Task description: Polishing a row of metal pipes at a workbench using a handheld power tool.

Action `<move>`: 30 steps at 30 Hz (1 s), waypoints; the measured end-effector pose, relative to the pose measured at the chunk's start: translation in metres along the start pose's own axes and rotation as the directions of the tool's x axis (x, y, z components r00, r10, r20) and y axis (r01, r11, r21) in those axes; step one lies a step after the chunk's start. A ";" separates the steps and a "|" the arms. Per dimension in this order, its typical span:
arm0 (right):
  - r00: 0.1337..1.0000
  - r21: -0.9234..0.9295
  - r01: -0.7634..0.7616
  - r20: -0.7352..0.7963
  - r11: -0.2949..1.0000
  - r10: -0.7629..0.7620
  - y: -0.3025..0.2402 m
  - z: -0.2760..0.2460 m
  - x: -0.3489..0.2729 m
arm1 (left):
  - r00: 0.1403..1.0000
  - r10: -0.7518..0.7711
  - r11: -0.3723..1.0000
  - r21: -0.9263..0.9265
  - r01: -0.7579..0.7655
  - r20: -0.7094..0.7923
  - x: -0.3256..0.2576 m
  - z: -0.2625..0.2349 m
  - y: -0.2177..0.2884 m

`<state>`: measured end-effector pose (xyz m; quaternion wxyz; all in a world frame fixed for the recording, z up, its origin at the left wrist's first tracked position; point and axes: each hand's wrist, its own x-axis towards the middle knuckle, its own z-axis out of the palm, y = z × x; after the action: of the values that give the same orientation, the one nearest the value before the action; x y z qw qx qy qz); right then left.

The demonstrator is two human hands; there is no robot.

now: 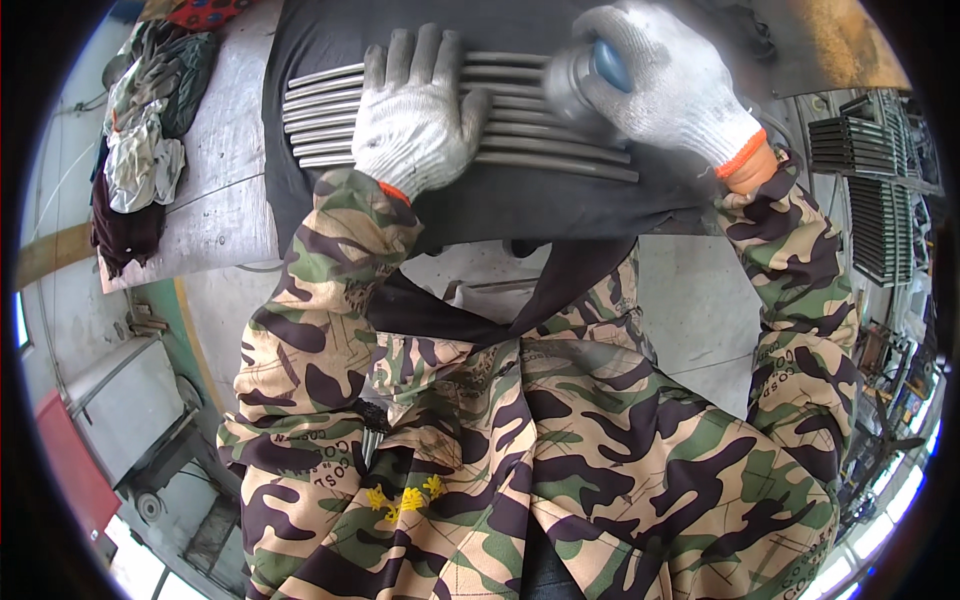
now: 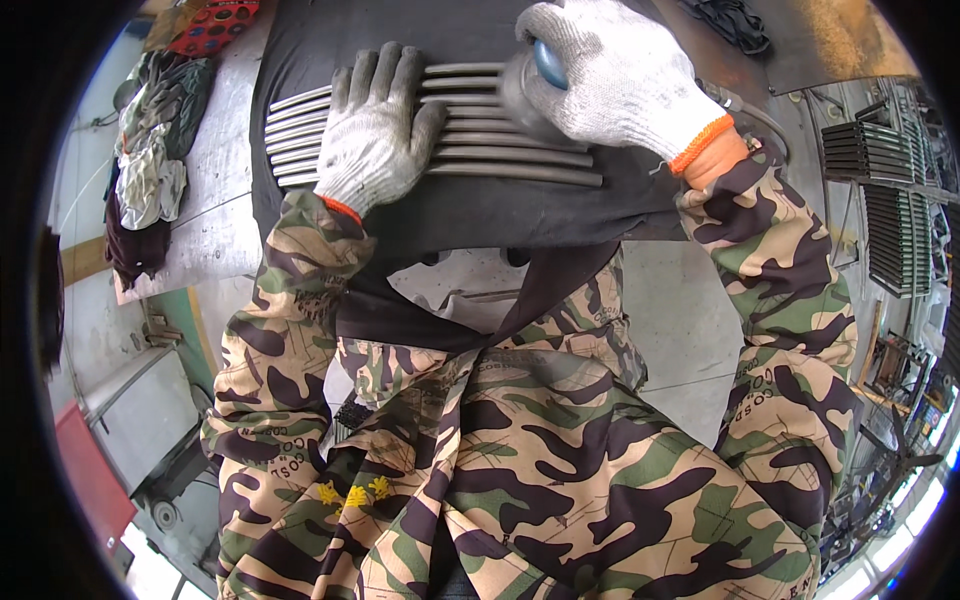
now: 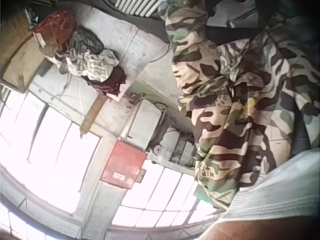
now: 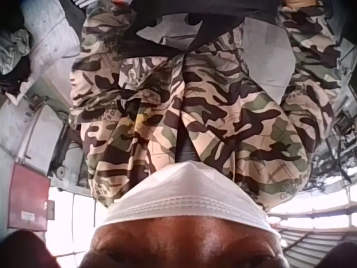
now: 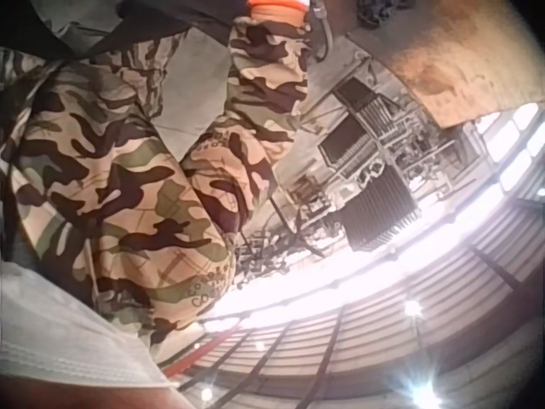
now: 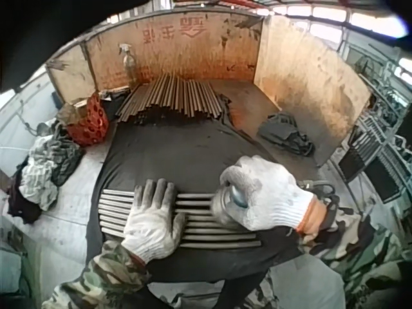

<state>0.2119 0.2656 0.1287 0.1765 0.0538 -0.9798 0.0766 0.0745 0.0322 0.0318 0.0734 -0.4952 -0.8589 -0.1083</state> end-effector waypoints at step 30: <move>1.000 -0.018 0.026 0.006 1.000 -0.025 -0.020 0.011 0.025 | 0.992 -0.047 0.999 -0.009 0.046 -0.121 0.017 0.005 -0.003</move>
<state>0.1874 0.2426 0.1305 0.1750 0.0649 -0.9802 0.0654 0.0632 0.0462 0.0302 0.1212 -0.4677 -0.8639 -0.1427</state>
